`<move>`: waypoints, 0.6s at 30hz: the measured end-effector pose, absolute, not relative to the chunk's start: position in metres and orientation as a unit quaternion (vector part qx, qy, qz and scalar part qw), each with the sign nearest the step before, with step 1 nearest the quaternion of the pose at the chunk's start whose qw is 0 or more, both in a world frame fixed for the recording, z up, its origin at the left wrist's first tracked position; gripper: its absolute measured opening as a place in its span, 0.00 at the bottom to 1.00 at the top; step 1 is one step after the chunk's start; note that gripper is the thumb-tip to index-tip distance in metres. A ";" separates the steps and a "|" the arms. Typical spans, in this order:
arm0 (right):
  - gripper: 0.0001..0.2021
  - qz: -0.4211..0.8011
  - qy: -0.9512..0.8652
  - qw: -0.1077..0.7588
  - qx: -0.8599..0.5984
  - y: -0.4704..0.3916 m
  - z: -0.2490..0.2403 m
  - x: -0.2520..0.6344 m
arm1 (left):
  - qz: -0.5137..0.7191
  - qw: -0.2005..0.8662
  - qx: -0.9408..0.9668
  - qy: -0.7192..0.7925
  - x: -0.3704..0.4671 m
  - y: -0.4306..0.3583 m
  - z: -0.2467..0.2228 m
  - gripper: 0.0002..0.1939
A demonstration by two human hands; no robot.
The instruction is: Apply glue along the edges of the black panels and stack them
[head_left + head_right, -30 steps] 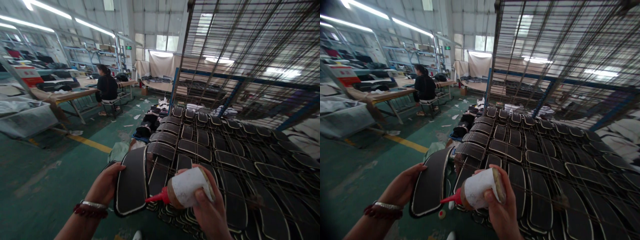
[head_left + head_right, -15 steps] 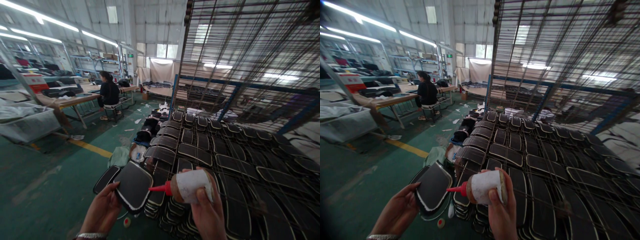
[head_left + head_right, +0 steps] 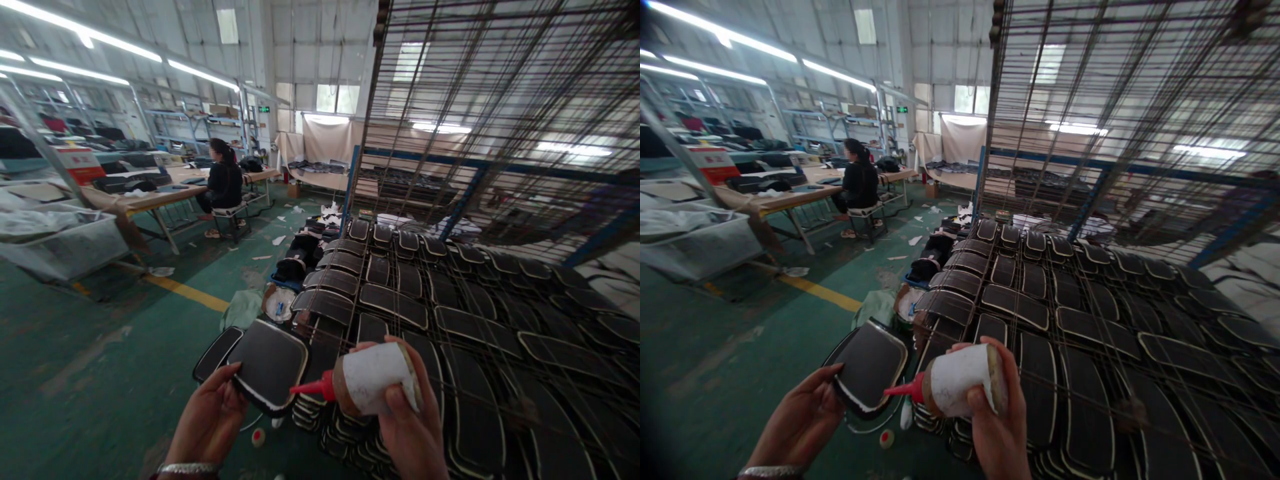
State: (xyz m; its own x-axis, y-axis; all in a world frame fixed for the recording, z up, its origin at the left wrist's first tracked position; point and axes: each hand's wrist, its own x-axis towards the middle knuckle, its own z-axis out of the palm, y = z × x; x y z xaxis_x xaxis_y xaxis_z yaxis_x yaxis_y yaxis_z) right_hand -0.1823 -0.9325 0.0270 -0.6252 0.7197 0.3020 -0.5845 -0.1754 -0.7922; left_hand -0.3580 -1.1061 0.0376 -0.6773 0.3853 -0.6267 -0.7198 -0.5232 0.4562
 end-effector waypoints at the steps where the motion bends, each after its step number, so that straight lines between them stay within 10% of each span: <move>1: 0.27 0.752 -0.484 0.443 -0.069 -0.928 0.030 -0.184 | 0.842 0.326 -0.230 0.363 -0.356 -1.106 0.040 0.12; 10: 0.26 0.756 -0.458 0.460 -0.083 -0.932 0.022 -0.189 | 0.844 0.296 -0.240 0.377 -0.354 -1.107 0.041 0.12; 18: 0.21 0.942 -0.170 0.240 -0.163 -0.943 -0.005 -0.208 | 0.880 0.255 -0.249 0.314 -0.372 -1.104 0.017 0.13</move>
State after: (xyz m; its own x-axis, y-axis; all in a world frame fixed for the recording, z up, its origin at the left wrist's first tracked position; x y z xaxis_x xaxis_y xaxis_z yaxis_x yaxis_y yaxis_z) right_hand -0.2076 -0.9426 -0.0054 -0.8312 0.5081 -0.2257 -0.3969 -0.8266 -0.3991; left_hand -0.3716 -1.1036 0.0175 -0.7455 0.2933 -0.5985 -0.6056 -0.6729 0.4247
